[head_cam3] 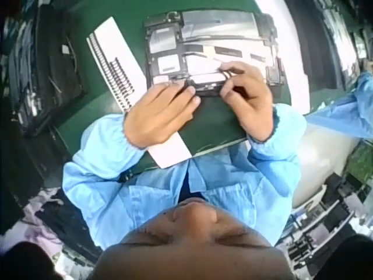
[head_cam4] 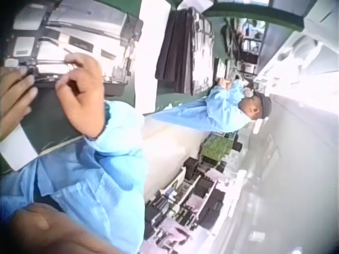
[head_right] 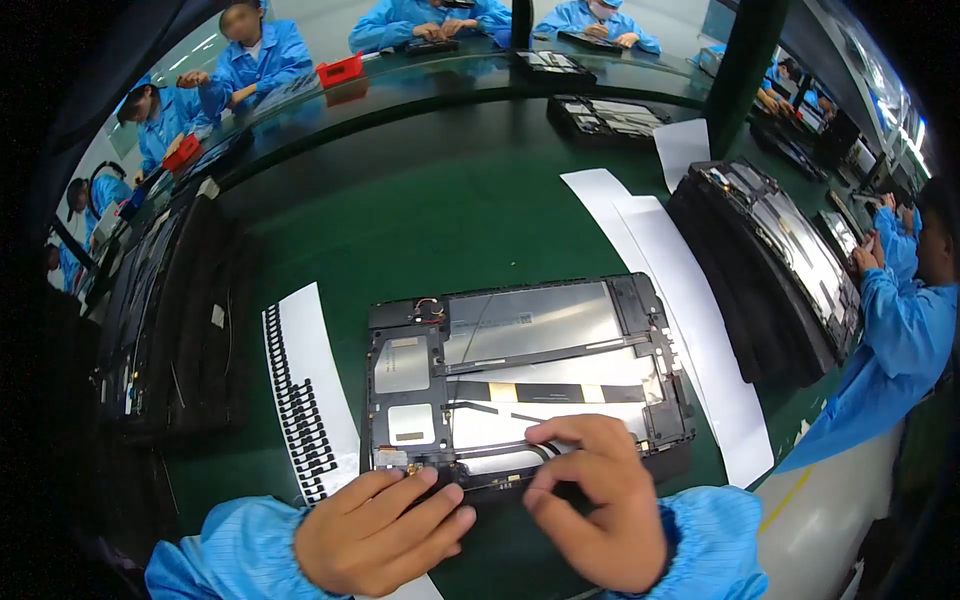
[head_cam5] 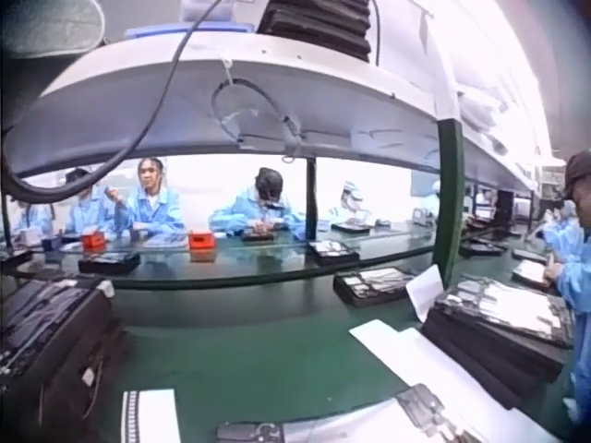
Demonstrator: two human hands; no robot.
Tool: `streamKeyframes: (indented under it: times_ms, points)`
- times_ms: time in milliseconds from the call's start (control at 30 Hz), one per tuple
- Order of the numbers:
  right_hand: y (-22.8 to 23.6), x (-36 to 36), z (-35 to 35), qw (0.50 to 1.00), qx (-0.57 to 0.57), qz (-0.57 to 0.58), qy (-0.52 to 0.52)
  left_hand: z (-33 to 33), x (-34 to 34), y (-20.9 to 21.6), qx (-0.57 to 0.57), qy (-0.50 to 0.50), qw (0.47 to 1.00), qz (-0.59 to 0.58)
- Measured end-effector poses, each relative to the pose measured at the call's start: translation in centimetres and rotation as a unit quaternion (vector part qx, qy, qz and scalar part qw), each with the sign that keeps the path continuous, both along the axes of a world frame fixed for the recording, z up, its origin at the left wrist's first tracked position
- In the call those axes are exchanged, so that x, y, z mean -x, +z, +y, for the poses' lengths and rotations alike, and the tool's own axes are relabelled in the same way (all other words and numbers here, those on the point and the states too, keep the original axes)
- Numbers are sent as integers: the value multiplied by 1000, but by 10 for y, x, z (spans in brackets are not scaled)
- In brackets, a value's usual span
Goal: The person assembles internal components and ribbon cables into a tablet chassis, using tweezers to manipulate the small parts and adhesive tape to secure them.
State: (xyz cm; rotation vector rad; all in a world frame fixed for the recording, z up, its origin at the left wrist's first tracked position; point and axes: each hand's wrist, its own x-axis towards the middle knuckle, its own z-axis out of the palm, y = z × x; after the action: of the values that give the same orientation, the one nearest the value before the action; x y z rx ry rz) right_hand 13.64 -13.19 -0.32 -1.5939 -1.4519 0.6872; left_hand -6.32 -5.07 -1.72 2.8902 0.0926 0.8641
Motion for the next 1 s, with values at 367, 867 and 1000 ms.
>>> streamKeyframes:
  times_ms: [367,867,1000]
  points:
    - [-4,8,0,998,-36,30,-42,4,-4,6,40,78,996,15]
    - [-7,12,7,995,-24,-94,-7,17,-12,6,-13,172,984,49]
    - [-7,11,7,996,-22,-87,-9,16,-11,2,6,89,996,1]
